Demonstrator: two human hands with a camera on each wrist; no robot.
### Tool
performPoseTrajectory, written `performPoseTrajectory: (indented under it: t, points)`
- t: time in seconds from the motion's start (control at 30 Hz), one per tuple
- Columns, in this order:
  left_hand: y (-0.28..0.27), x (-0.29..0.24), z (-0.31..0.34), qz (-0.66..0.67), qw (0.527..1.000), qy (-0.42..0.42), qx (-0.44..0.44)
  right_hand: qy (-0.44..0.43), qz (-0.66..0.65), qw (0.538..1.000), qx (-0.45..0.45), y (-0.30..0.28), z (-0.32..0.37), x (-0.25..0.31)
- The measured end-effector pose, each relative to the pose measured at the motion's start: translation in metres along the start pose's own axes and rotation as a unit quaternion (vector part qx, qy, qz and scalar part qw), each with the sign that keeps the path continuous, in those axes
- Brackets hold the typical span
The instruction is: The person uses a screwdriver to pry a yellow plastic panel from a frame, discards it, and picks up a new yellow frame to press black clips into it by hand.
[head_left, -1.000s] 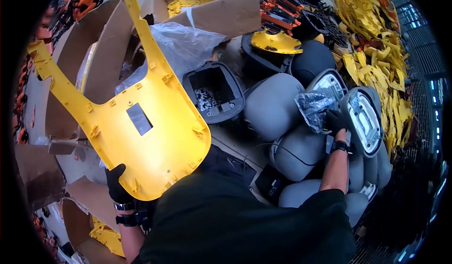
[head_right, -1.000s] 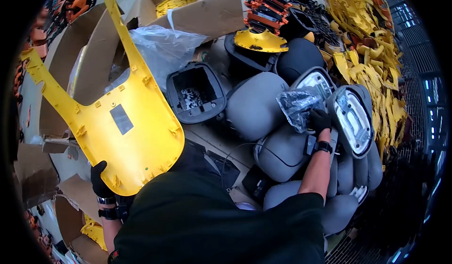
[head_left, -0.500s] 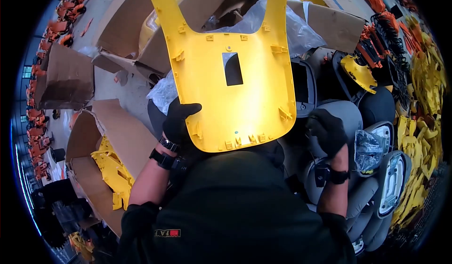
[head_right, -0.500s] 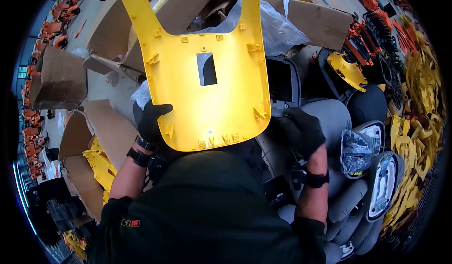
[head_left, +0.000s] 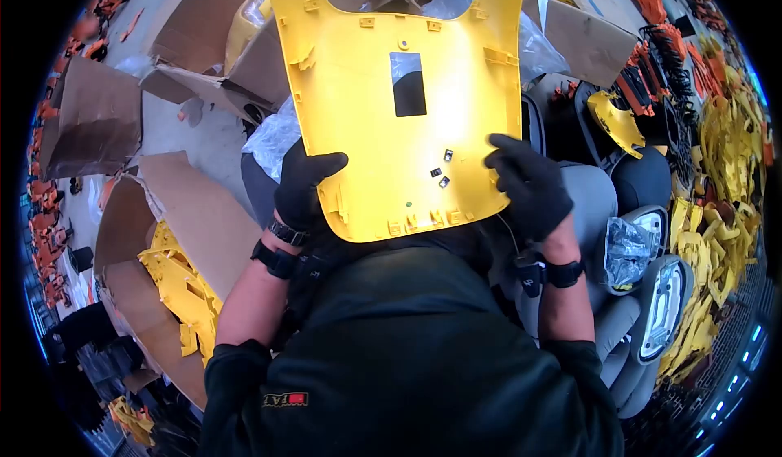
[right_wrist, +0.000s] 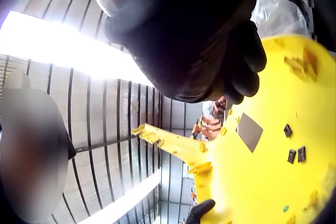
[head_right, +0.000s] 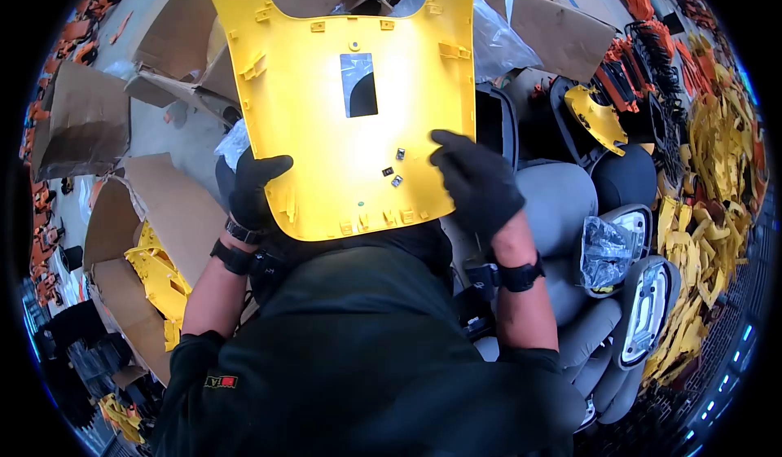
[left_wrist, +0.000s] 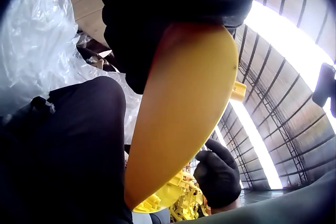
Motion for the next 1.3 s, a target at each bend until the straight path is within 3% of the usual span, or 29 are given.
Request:
performPoseTrajectory:
  t: [0.03,0.1,0.13,0.23,0.37,0.43,0.5,0.53,0.63,0.7,0.77,0.83,0.97,1.03,1.1,1.3]
  points:
    - [-0.002,0.002,-0.001,-0.002,1.0,-0.005,0.006,0.033,-0.036,0.998,-0.047,-0.021,0.003,-0.009]
    - [-0.016,0.001,-0.004,-0.069,0.994,0.063,-0.048,0.126,-0.071,0.976,-0.16,-0.07,0.019,-0.035]
    - [-0.028,0.004,-0.004,-0.086,0.991,0.082,-0.068,0.118,-0.063,0.969,-0.205,-0.097,0.031,-0.055]
    - [-0.021,0.016,-0.002,-0.05,0.997,0.023,-0.051,0.232,-0.027,0.898,-0.372,-0.192,0.11,-0.139]
    - [-0.039,0.022,-0.013,-0.077,0.994,0.055,-0.058,0.32,0.071,0.752,-0.571,-0.32,0.257,-0.227]
    - [-0.039,0.024,-0.013,-0.097,0.992,0.043,-0.068,0.326,0.136,0.739,-0.574,-0.355,0.293,-0.238]
    - [-0.025,0.025,-0.009,-0.082,0.994,0.039,-0.058,0.24,0.317,0.763,-0.51,-0.382,0.305,-0.25]
    - [-0.023,0.027,-0.009,-0.083,0.994,0.04,-0.053,0.24,0.316,0.76,-0.514,-0.383,0.299,-0.248]
    - [-0.023,0.025,-0.007,-0.084,0.995,0.023,-0.052,0.308,0.312,0.813,-0.384,-0.373,0.26,-0.271]
    - [-0.021,0.026,-0.009,-0.104,0.993,0.02,-0.042,0.226,0.506,0.791,-0.259,-0.369,0.235,-0.303]
    - [-0.005,0.023,-0.002,-0.08,0.996,0.032,-0.039,0.287,0.506,0.791,-0.19,-0.358,0.211,-0.295]
    - [0.015,0.016,0.004,-0.077,0.995,0.056,-0.013,0.33,0.541,0.752,-0.18,-0.355,0.19,-0.276]
    - [0.025,0.013,0.008,-0.037,0.997,0.064,-0.022,0.432,0.556,0.707,-0.062,-0.354,0.185,-0.291]
    - [0.027,0.012,0.007,-0.035,0.997,0.06,-0.027,0.413,0.563,0.715,-0.041,-0.355,0.186,-0.313]
    - [0.03,0.013,0.01,-0.028,0.998,0.055,-0.029,0.447,0.526,0.724,0.011,-0.355,0.183,-0.315]
    - [0.045,0.009,0.013,-0.013,0.999,0.044,-0.006,0.4,0.573,0.71,-0.084,-0.36,0.198,-0.359]
Point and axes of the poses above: each hand's wrist, its own z-axis away from the middle knuckle, its own y-axis out of the palm, x = y × z, the point moved 7 cm from there along -z, towards the middle knuckle, and after that the axes turned 15 degrees about -x, right-handed, at the moved point
